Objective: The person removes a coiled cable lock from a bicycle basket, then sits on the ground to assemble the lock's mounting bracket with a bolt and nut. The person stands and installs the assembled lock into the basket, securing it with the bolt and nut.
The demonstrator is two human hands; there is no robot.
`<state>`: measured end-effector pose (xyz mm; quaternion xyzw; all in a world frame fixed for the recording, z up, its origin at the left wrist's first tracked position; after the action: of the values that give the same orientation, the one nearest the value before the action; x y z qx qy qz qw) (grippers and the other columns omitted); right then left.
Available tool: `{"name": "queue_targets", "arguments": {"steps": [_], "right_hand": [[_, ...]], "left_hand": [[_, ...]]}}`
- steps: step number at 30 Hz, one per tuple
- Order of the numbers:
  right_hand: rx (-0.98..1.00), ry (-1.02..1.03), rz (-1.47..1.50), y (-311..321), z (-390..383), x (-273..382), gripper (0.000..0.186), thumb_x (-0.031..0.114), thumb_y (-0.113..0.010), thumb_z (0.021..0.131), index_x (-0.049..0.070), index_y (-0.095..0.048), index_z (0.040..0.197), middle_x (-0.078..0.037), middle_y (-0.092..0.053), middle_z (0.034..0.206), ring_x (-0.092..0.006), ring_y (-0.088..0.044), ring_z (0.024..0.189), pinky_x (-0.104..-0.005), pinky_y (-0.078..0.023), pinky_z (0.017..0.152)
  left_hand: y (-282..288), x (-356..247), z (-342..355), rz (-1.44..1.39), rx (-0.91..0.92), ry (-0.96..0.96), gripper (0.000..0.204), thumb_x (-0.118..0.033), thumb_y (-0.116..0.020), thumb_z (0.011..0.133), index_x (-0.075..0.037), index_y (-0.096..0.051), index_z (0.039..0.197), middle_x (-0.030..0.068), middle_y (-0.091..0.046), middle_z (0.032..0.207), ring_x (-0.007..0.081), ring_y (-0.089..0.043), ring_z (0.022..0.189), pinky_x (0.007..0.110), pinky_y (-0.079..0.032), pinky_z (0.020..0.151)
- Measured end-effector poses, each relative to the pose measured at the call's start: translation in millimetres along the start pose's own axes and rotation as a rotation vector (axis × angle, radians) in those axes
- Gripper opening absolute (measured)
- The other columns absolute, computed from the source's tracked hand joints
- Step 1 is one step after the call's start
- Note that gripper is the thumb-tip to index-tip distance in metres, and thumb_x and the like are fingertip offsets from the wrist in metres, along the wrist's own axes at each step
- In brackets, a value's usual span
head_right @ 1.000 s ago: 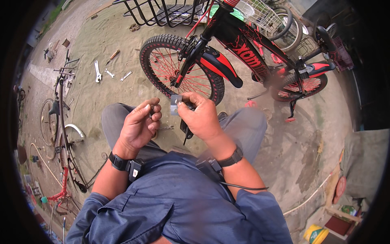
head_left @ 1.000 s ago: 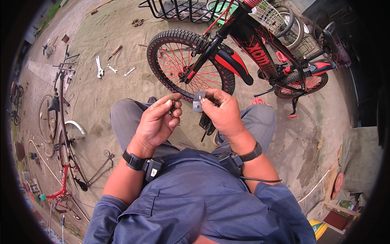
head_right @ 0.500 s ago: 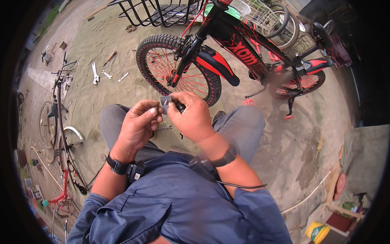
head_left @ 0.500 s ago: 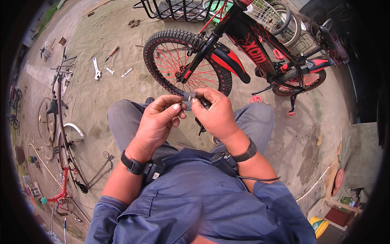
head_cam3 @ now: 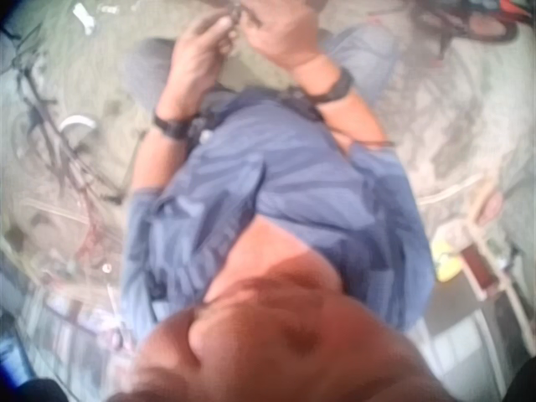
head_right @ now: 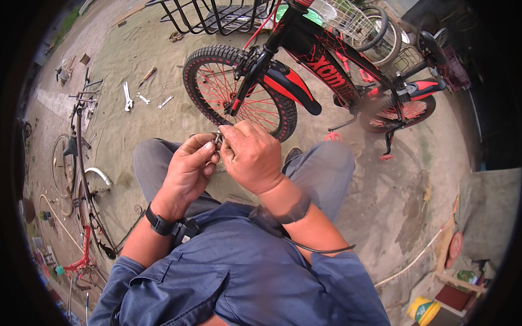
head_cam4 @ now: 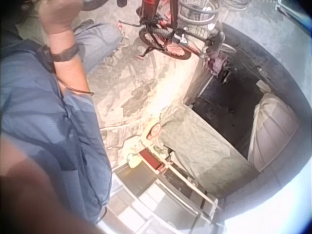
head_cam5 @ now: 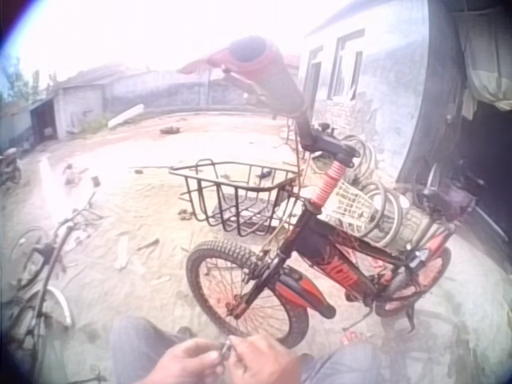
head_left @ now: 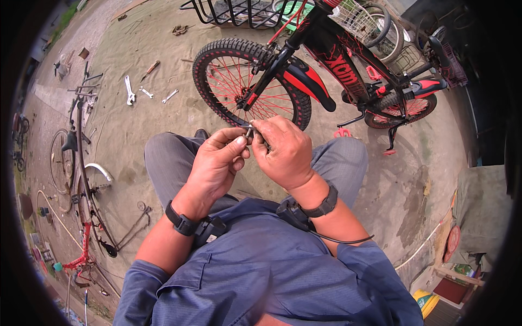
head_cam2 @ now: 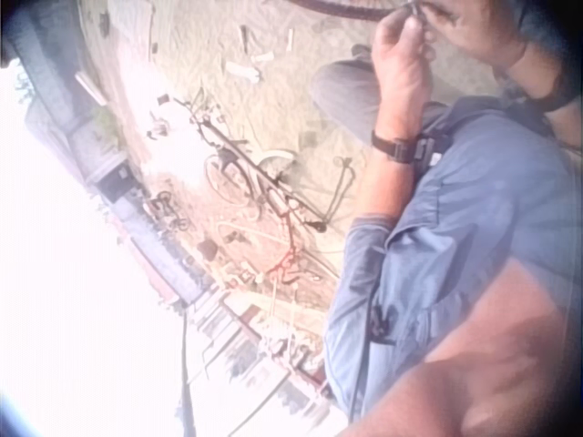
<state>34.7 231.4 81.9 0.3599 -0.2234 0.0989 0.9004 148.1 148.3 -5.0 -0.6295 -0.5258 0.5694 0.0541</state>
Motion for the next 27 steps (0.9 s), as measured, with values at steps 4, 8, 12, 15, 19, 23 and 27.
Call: {"name": "queue_targets", "arguments": {"steps": [4, 8, 12, 15, 19, 23, 27], "right_hand": [[0.017, 0.03, -0.027, 0.2, 0.0, 2.7, 0.03, 0.002, -0.076, 0.075, 0.007, -0.071, 0.104, -0.008, -0.066, 0.086, -0.0287, -0.068, 0.074, -0.039, -0.054, 0.061], [0.024, 0.029, -0.03, -1.2, -1.0, 3.8, 0.031, 0.002, -0.076, 0.075, 0.008, -0.071, 0.104, -0.008, -0.066, 0.086, -0.0282, -0.068, 0.073, -0.0384, -0.054, 0.061], [0.023, 0.025, -0.047, -3.7, -1.8, 3.5, 0.029, 0.002, -0.076, 0.075, 0.008, -0.071, 0.103, -0.008, -0.065, 0.085, -0.0279, -0.067, 0.072, -0.0381, -0.054, 0.06], [0.026, 0.019, -0.048, -5.4, -2.9, 2.2, 0.028, 0.002, -0.076, 0.075, 0.008, -0.071, 0.101, -0.007, -0.065, 0.084, -0.0279, -0.067, 0.072, -0.0384, -0.053, 0.059], [0.023, 0.015, -0.057, -7.1, -5.2, 0.9, 0.026, 0.002, -0.076, 0.075, 0.008, -0.07, 0.1, -0.007, -0.064, 0.083, -0.0281, -0.066, 0.071, -0.0388, -0.053, 0.059], [0.024, 0.021, -0.074, -8.9, -7.2, 0.1, 0.024, 0.002, -0.076, 0.075, 0.008, -0.07, 0.098, -0.007, -0.062, 0.082, -0.0282, -0.066, 0.072, -0.0388, -0.053, 0.059], [0.021, 0.042, -0.086, -9.5, -7.8, 1.0, 0.023, 0.003, -0.076, 0.075, 0.008, -0.069, 0.096, -0.007, -0.061, 0.081, -0.028, -0.066, 0.072, -0.0389, -0.053, 0.059]], "left_hand": [[2.4, 2.4, 0.5, -0.017, -0.022, 0.015, 0.019, -0.008, -0.07, 0.099, -0.002, -0.064, 0.117, 0.0045, -0.07, 0.1, 0.0102, -0.065, 0.079, 0.02, -0.049, 0.061], [4.7, 5.4, 2.3, -0.028, -0.035, 0.039, 0.017, -0.007, -0.071, 0.099, -0.003, -0.064, 0.114, 0.0035, -0.07, 0.098, 0.0101, -0.065, 0.078, 0.02, -0.049, 0.06], [5.8, 10.9, 2.8, -0.035, -0.048, 0.061, 0.015, -0.011, -0.069, 0.1, -0.004, -0.064, 0.112, 0.0019, -0.069, 0.096, 0.0088, -0.062, 0.076, 0.02, -0.046, 0.058], [5.9, 15.0, 2.0, -0.004, -0.047, 0.087, 0.015, -0.017, -0.067, 0.103, -0.005, -0.064, 0.112, 0.0004, -0.068, 0.095, 0.0077, -0.06, 0.074, 0.02, -0.043, 0.057], [6.6, 17.5, 1.6, 0.059, -0.042, 0.118, 0.018, -0.024, -0.064, 0.105, -0.007, -0.064, 0.11, -0.0014, -0.064, 0.092, 0.0066, -0.056, 0.072, 0.02, -0.041, 0.055], [5.6, 19.3, 2.0, 0.079, -0.038, 0.136, 0.022, -0.029, -0.061, 0.107, -0.007, -0.063, 0.107, -0.0019, -0.06, 0.088, 0.006, -0.052, 0.068, 0.02, -0.039, 0.054], [5.8, 20.2, 1.6, 0.081, -0.071, 0.14, 0.022, -0.029, -0.061, 0.107, -0.007, -0.062, 0.105, -0.0017, -0.059, 0.087, 0.0058, -0.05, 0.067, 0.02, -0.037, 0.052]]}}
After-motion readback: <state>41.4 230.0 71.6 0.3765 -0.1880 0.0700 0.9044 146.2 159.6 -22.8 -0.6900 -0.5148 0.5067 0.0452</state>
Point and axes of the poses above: each hand's wrist, its own z-axis towards the middle knuckle, its own y-axis out of the back of the hand, x = y × z, the point moved 8 cm from there along z, towards the middle knuckle
